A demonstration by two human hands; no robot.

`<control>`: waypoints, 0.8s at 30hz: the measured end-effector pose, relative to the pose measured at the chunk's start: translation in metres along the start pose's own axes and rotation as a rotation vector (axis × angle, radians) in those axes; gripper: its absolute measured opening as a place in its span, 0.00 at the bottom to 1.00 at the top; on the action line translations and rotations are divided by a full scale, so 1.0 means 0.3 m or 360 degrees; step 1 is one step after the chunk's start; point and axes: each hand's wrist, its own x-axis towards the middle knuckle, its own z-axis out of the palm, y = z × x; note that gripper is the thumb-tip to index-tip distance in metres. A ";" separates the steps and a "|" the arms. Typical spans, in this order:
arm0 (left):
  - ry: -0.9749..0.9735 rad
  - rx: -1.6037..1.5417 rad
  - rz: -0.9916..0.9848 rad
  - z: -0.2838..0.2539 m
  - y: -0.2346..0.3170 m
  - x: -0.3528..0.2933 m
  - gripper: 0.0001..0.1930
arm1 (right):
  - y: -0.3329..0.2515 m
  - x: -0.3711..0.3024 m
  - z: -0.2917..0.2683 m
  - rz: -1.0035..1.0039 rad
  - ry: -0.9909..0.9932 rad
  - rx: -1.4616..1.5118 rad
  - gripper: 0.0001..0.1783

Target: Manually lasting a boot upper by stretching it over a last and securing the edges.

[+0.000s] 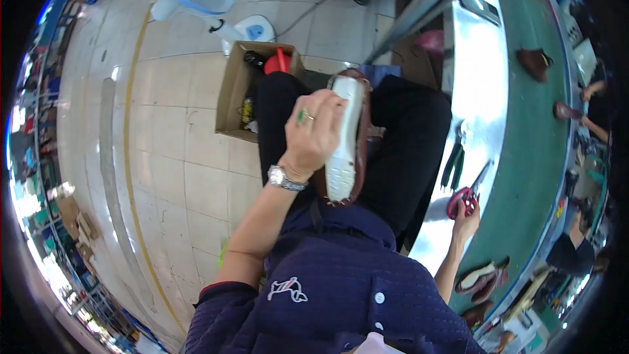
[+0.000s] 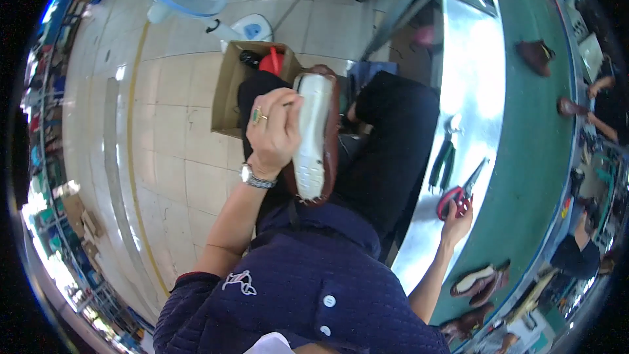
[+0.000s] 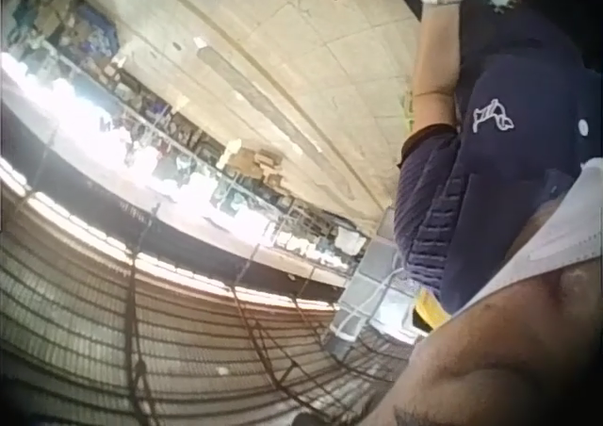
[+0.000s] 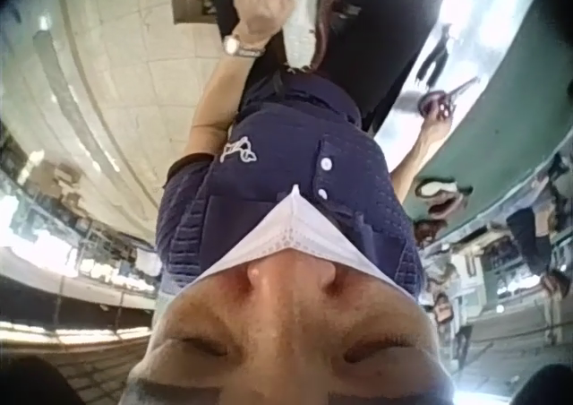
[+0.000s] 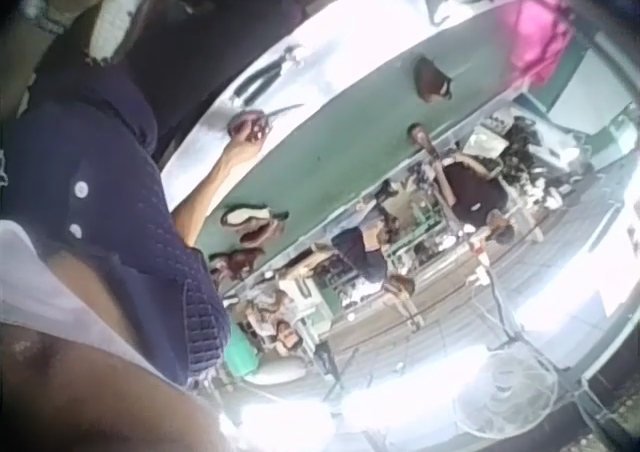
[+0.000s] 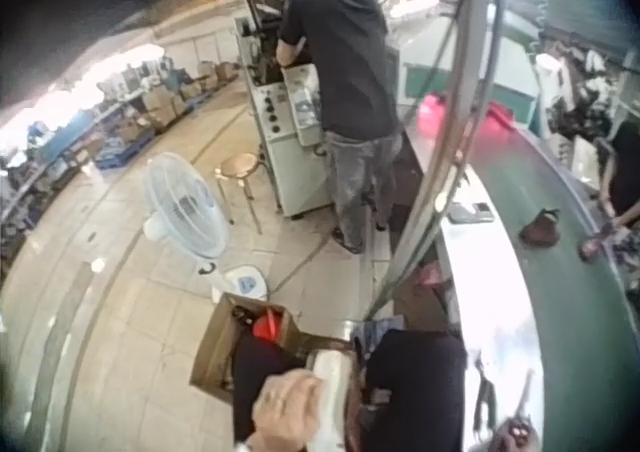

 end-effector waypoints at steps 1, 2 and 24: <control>0.0041 -0.0023 0.0016 -0.018 0.022 0.026 0.05 | -0.017 -0.007 -0.010 0.0035 -0.0015 0.0038 0.26; 0.0040 -0.0012 0.0099 -0.058 0.040 0.039 0.06 | 0.003 -0.009 -0.003 -0.0049 0.0003 -0.0135 0.25; -0.0404 -0.0319 -0.0398 -0.063 -0.188 -0.110 0.30 | -0.343 0.054 0.032 -0.0433 0.0130 -0.0179 0.25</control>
